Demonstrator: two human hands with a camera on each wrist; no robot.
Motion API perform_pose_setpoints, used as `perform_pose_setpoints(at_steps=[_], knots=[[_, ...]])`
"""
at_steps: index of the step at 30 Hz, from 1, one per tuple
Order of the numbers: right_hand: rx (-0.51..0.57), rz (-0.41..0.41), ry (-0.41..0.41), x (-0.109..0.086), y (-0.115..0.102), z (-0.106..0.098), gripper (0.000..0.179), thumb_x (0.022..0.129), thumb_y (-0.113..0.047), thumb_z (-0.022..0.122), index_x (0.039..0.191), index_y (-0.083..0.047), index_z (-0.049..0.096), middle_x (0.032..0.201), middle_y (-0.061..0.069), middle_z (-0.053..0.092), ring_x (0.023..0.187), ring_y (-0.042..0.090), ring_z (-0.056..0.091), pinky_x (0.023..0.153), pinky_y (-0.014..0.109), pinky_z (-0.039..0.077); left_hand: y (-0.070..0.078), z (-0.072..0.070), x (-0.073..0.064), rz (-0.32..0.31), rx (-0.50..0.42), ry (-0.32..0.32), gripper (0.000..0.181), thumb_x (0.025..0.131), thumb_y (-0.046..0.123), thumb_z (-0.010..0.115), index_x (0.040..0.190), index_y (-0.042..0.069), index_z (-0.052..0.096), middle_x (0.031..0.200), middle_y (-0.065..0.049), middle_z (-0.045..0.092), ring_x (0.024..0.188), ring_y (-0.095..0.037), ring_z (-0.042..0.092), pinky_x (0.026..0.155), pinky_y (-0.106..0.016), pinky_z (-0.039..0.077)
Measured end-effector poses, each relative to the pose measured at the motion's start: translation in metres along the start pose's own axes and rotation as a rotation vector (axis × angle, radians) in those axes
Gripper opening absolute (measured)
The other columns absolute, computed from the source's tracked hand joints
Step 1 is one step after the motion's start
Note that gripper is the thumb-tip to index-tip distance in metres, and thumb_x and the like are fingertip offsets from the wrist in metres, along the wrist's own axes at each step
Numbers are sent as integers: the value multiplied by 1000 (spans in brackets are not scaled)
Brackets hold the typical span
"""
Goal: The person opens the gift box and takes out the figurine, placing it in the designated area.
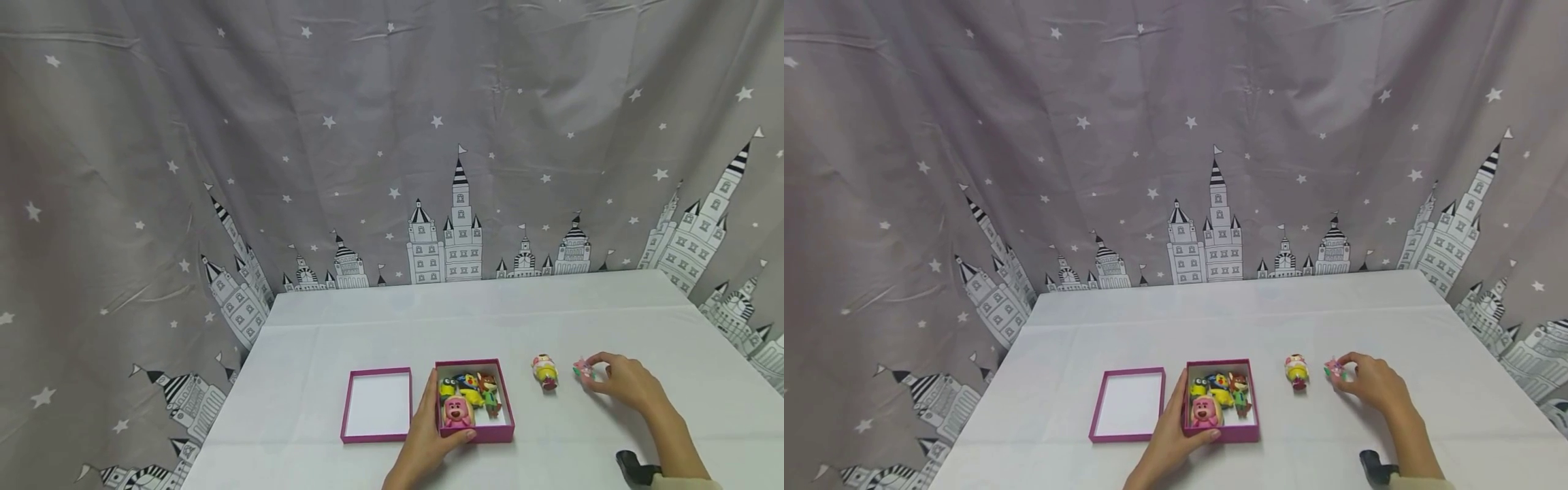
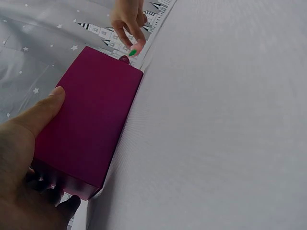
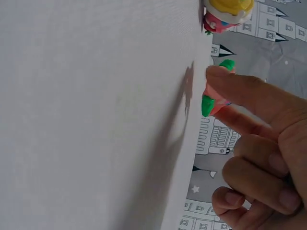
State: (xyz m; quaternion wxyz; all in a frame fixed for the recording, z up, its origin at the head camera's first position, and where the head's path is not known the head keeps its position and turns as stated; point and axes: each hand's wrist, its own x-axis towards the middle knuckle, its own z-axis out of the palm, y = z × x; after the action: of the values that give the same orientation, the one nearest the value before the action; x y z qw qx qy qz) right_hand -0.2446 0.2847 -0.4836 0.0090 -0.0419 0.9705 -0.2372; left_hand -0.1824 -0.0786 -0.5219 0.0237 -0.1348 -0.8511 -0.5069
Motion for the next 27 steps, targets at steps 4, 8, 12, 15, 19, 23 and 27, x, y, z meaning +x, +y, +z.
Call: perform_pose_setpoints(at_steps=[4, 8, 12, 15, 19, 23, 27], knots=[[13, -15, 4, 1, 3, 5, 43, 76, -30, 73, 107, -2, 63, 67, 2, 47, 58, 18, 40, 46, 29, 29, 0, 1, 0, -5, 5, -4, 110, 71, 47, 75, 149, 12, 7, 151, -17, 16, 133, -37, 24, 105, -53, 24], [25, -22, 8, 2, 5, 8, 44, 75, -28, 74, 108, -2, 62, 65, 1, 45, 56, 17, 38, 46, 28, 28, 0, 1, 1, -11, 4, -6, 110, 70, 47, 75, 149, 13, 6, 151, -16, 17, 133, -37, 24, 105, -53, 24], [47, -26, 11, 3, 6, 11, 44, 75, -26, 74, 110, -2, 60, 63, 1, 43, 54, 16, 37, 47, 28, 27, 0, 1, 1, -2, 3, -2, 111, 70, 47, 76, 149, 12, 7, 151, -16, 17, 133, -36, 24, 105, -53, 24], [54, -24, 11, 4, 7, 12, 44, 76, -25, 74, 111, -3, 60, 63, 1, 43, 54, 16, 36, 47, 28, 26, 0, 1, 0, 5, 2, 1, 111, 70, 46, 76, 149, 12, 7, 151, -16, 17, 134, -36, 24, 105, -52, 23], [51, -27, 14, 3, 7, 12, 44, 76, -24, 73, 112, -2, 59, 65, 2, 43, 54, 16, 36, 47, 28, 25, 1, 1, 0, 0, 4, -2, 111, 70, 46, 76, 149, 11, 7, 151, -17, 17, 133, -36, 24, 105, -52, 24], [42, -48, 53, 0, 2, 10, 49, 76, -25, 74, 116, -2, 56, 62, 0, 42, 51, 15, 34, 45, 27, 26, 2, 1, 0, -12, 9, -9, 111, 70, 47, 75, 149, 11, 7, 150, -17, 17, 133, -37, 25, 105, -52, 24], [91, -73, 115, -3, -13, 9, 50, 80, -30, 71, 120, -6, 55, 57, -2, 38, 48, 10, 30, 41, 25, 27, 1, 1, 0, -5, 9, -2, 111, 70, 46, 76, 149, 11, 7, 151, -17, 17, 133, -36, 24, 106, -52, 23]])
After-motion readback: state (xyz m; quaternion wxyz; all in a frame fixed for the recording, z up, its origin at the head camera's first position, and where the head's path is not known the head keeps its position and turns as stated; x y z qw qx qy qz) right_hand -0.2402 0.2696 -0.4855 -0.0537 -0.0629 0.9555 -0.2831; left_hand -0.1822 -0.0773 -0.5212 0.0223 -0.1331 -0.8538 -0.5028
